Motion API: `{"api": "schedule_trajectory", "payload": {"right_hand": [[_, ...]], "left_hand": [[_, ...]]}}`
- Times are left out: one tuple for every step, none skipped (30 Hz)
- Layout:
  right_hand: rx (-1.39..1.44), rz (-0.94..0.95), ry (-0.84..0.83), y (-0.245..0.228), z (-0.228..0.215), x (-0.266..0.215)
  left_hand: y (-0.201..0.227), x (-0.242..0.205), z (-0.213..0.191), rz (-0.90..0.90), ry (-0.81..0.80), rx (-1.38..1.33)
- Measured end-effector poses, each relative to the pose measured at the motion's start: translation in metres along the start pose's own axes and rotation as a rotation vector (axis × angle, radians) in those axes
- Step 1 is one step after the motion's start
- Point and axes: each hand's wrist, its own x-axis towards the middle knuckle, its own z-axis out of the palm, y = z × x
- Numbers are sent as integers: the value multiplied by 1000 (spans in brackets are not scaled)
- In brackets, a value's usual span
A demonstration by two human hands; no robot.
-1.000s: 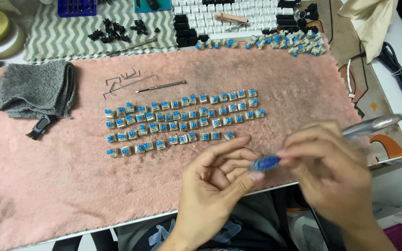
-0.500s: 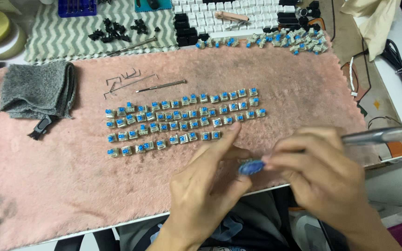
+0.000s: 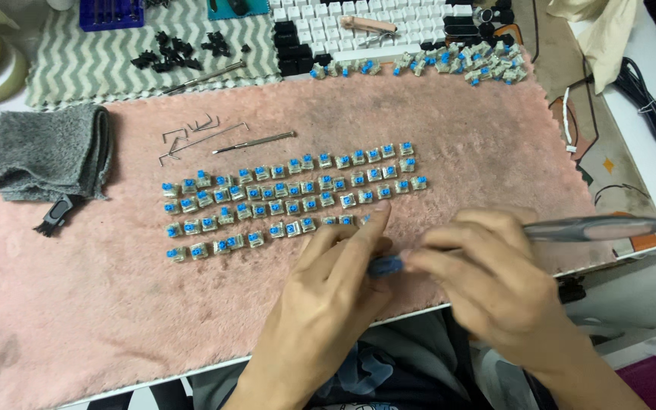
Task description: The person cleans individual mechanical keyboard switches using a small brush. They pick up each switch, brush its sides and stem, and place it back on a pink mat in organized rows. The workspace includes a disassembled keyboard case, tools, and a pile of switches.
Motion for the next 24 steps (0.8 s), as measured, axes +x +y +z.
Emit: {"api": "schedule_trajectory", "payload": {"right_hand": [[2,-3,-1,2,0,1],[3,26,8,3,0,2],[7,56,18,4,0,3],[10,53,19,-1,2,5],[12,1,-34,-6,3,7],[15,-50,-86,-10,4,9],[14,-49,-86,-5,4,5],[37,-26,-89,1,4,2],[64,-9,-92,6,5,0],[68,-14,-93,4,2,5],[27,-15,-65,2,0,9],[-15,-15,-38,0,-3,13],[-16,-12,-39,-2,-2,14],[19,-38,-93,-3,0,14],[56,-66,-147,-5,2,15],[57,-66,-148,1,1,13],[49,-51,-94,7,1,13],[41,-36,-39,13,1,12],[45,-39,-39,11,2,14],[45,-51,-51,10,3,16],[39,-57,-63,8,2,16],[38,-55,-62,8,4,15],[80,-51,-81,7,5,14],[122,-47,-99,5,7,13]], "left_hand": [[0,0,-1,-2,3,2],[-1,0,-1,4,-52,25],[-1,0,-2,9,-108,51],[0,0,-3,7,-107,54],[1,0,-2,14,-119,89],[3,1,-2,21,-130,124],[3,2,-2,22,-130,124],[3,3,-3,24,-156,148],[3,3,-5,20,-178,177],[3,4,-6,16,-175,181],[2,4,-7,-35,-174,121],[2,5,-7,-86,-172,60],[2,6,-8,-86,-174,58],[3,7,-9,-90,-159,44],[4,7,-11,-97,-142,32],[3,7,-12,-99,-142,31],[2,6,-14,-107,-139,30],[2,5,-17,-114,-137,28],[3,5,-18,-117,-135,32],[4,5,-19,-140,-140,18],[6,5,-19,-159,-148,0],[7,6,-19,-157,-149,-1],[8,7,-20,-153,-129,-30],[9,7,-21,-150,-108,-58]]}}
